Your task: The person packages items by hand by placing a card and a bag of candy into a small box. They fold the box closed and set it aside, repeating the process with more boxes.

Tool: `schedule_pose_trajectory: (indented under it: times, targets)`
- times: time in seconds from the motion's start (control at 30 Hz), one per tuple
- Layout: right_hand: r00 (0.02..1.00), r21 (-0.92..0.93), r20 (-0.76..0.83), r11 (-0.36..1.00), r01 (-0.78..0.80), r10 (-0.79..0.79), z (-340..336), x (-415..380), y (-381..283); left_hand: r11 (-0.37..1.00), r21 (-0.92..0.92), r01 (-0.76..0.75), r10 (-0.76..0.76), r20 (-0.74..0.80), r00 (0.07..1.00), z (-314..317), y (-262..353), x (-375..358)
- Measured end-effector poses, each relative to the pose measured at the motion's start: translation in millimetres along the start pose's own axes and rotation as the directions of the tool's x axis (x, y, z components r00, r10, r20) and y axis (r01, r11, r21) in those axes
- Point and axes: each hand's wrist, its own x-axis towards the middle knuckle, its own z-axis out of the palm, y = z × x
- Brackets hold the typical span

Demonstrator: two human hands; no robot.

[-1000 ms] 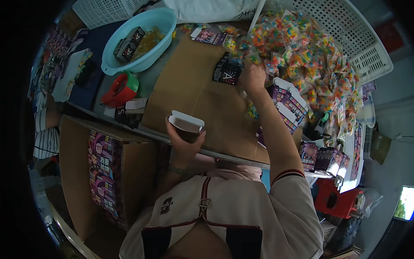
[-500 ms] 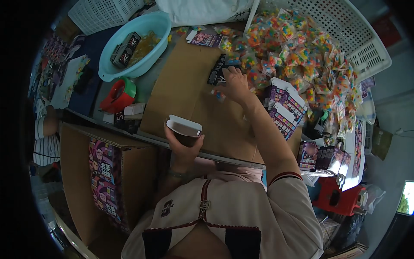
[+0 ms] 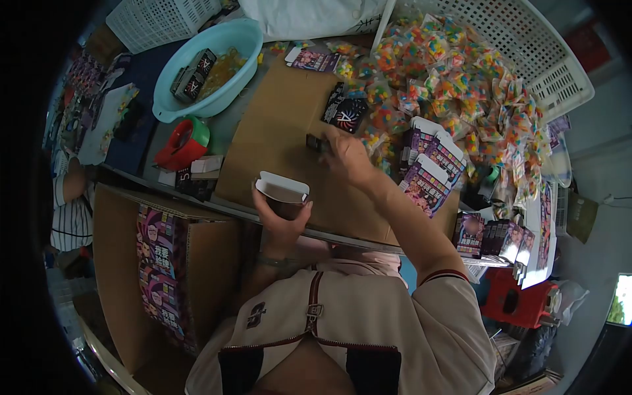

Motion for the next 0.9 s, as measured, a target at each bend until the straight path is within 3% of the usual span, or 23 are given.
schedule_pose_trajectory:
  times: [0.03, 0.1, 0.17, 0.2, 0.27, 0.33, 0.4, 0.43, 0.5, 0.53, 0.6, 0.9]
  targets:
    - [0.997, 0.001, -0.018, 0.997, 0.071, -0.071, 6.8, -12.4, -5.4, 1.0, -0.002, 0.0, 0.0, 0.005, 1.0, 0.0, -0.7, -0.7]
    - [1.0, -0.023, 0.006, 0.999, 0.027, -0.027, 13.9, -26.0, -7.2, 0.999, 0.019, -0.037, 0.038, -0.009, 0.999, 0.3, -0.3, -1.6]
    - [0.981, 0.095, -0.182, 0.992, 0.078, -0.06, 16.4, -32.5, 1.0, 0.998, 0.031, -0.056, 0.055, 0.014, 0.998, -2.0, 2.1, -1.4]
    - [0.982, 0.099, -0.18, 0.992, 0.076, -0.058, 9.2, -34.4, -3.9, 0.996, 0.045, -0.074, 0.072, 0.038, 0.997, -3.7, 3.0, -1.7]
    - [0.968, 0.475, -0.207, 0.88, -0.03, 0.145, -16.9, -35.4, -25.4, 0.999, 0.021, -0.035, 0.035, 0.035, 0.999, -3.4, 0.5, -6.7]
    - [0.965, 0.519, -0.214, 0.854, -0.018, 0.15, -22.6, -37.5, -31.7, 1.0, -0.006, 0.0, 0.0, 0.036, 0.999, -3.0, 0.9, -7.5]
    - [0.993, 0.454, 0.0, 0.885, -0.103, 0.116, -18.3, -36.0, -24.6, 0.998, -0.063, 0.01, -0.007, 0.046, 0.999, -2.4, 2.3, -6.7]
    - [0.992, 0.459, 0.003, 0.881, -0.114, 0.126, -10.9, -34.2, -16.7, 0.998, -0.061, 0.016, -0.012, 0.057, 0.998, -1.7, 1.5, -7.2]
    - [0.982, 0.023, -0.182, 0.998, 0.063, -0.058, 3.6, -28.6, -6.3, 1.0, -0.003, -0.009, 0.009, 0.039, 0.999, -1.3, -1.0, -8.7]
    - [0.982, 0.033, -0.18, 0.998, 0.058, -0.052, 5.1, -29.9, -6.4, 1.0, 0.004, -0.006, 0.006, 0.047, 0.999, -2.8, -1.3, -10.3]
    - [0.996, -0.273, -0.029, 0.958, -0.086, 0.081, 5.0, -30.5, -8.7, 0.999, -0.046, 0.02, -0.017, 0.066, 0.998, -4.4, -1.4, -11.2]
    - [0.995, -0.358, -0.101, 0.932, -0.053, 0.018, 33.0, -62.1, -14.4, 0.999, -0.049, 0.013, -0.007, 0.11, 0.994, -4.6, 1.0, -8.8]
